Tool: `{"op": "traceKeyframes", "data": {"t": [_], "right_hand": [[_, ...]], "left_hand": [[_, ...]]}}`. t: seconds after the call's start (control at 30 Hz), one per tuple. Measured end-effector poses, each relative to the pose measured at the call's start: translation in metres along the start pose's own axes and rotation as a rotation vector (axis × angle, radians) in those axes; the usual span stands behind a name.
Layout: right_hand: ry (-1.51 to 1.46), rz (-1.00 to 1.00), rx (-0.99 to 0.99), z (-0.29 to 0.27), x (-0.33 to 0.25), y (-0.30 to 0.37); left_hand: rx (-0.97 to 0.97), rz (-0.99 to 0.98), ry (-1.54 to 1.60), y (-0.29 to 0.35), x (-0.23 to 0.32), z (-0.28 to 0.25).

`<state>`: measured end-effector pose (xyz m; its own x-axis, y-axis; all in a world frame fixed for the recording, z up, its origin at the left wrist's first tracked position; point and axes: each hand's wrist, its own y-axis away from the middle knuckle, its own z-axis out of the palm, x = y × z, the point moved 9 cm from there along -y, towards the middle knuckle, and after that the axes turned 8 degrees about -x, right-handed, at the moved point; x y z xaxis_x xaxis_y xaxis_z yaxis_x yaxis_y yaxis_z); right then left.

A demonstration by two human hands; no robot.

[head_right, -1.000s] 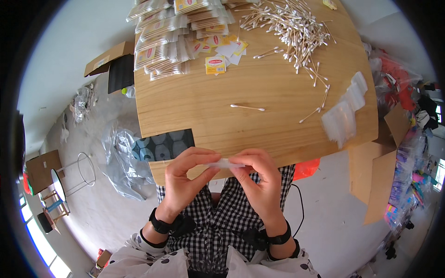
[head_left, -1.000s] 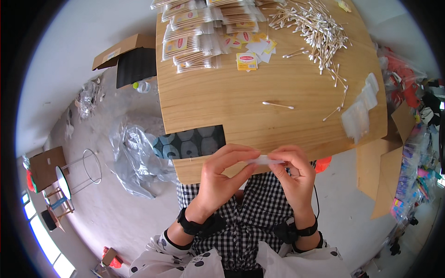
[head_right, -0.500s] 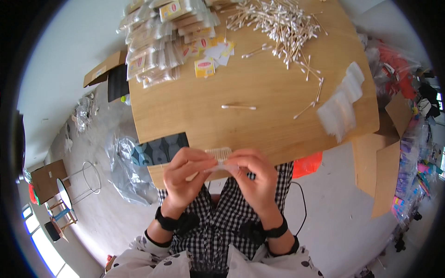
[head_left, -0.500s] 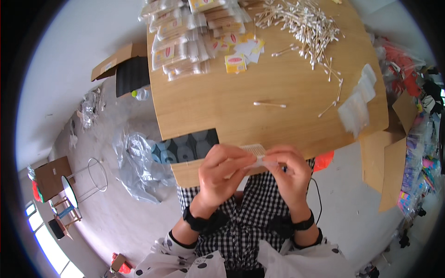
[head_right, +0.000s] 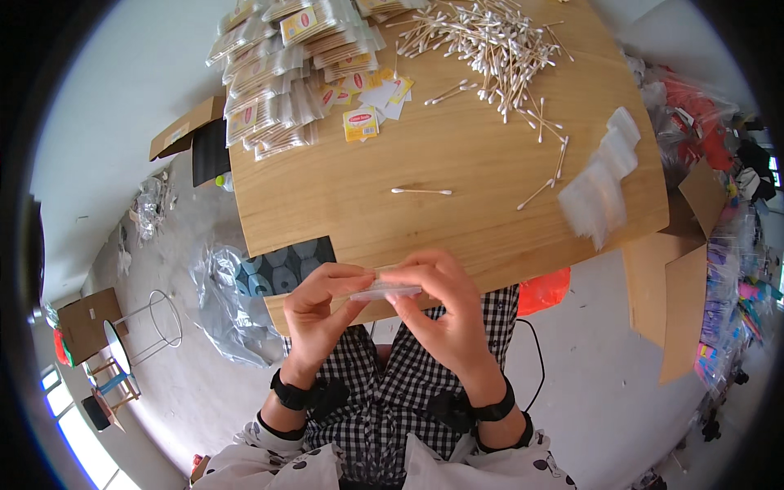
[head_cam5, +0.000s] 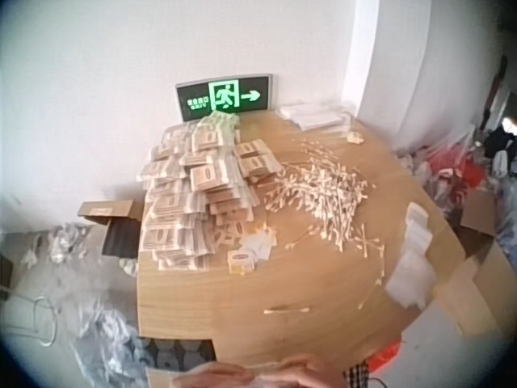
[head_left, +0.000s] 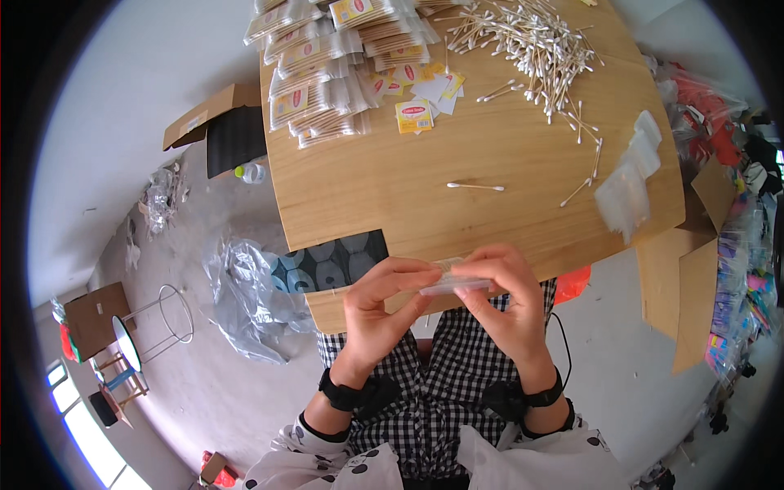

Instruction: Manually align and pack bundles of cotton swabs into small plastic bags.

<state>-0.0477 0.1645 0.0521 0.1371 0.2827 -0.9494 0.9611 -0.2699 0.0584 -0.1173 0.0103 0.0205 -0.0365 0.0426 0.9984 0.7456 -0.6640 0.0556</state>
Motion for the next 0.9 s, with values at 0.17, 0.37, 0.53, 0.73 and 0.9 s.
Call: {"op": "traceKeyframes", "data": {"t": [0.17, 0.37, 0.53, 0.73, 0.9], "right_hand": [[-0.088, -0.029, -0.002, 0.005, 0.003, -0.002], [-0.104, -0.012, 0.069, -0.003, 0.012, 0.002], [-0.117, -0.037, 0.066, -0.004, 0.013, 0.003], [-0.093, -0.020, 0.046, -0.003, 0.010, 0.005], [-0.084, -0.015, 0.045, -0.003, 0.010, 0.007]], "left_hand": [[0.001, 0.050, -0.140, -0.004, 0.016, 0.005], [0.033, 0.269, -0.383, -0.008, 0.038, 0.011], [0.041, 0.313, -0.372, -0.010, 0.037, 0.009], [0.046, 0.290, -0.371, -0.006, 0.036, 0.007], [0.065, 0.290, -0.316, -0.007, 0.036, 0.003]]}}
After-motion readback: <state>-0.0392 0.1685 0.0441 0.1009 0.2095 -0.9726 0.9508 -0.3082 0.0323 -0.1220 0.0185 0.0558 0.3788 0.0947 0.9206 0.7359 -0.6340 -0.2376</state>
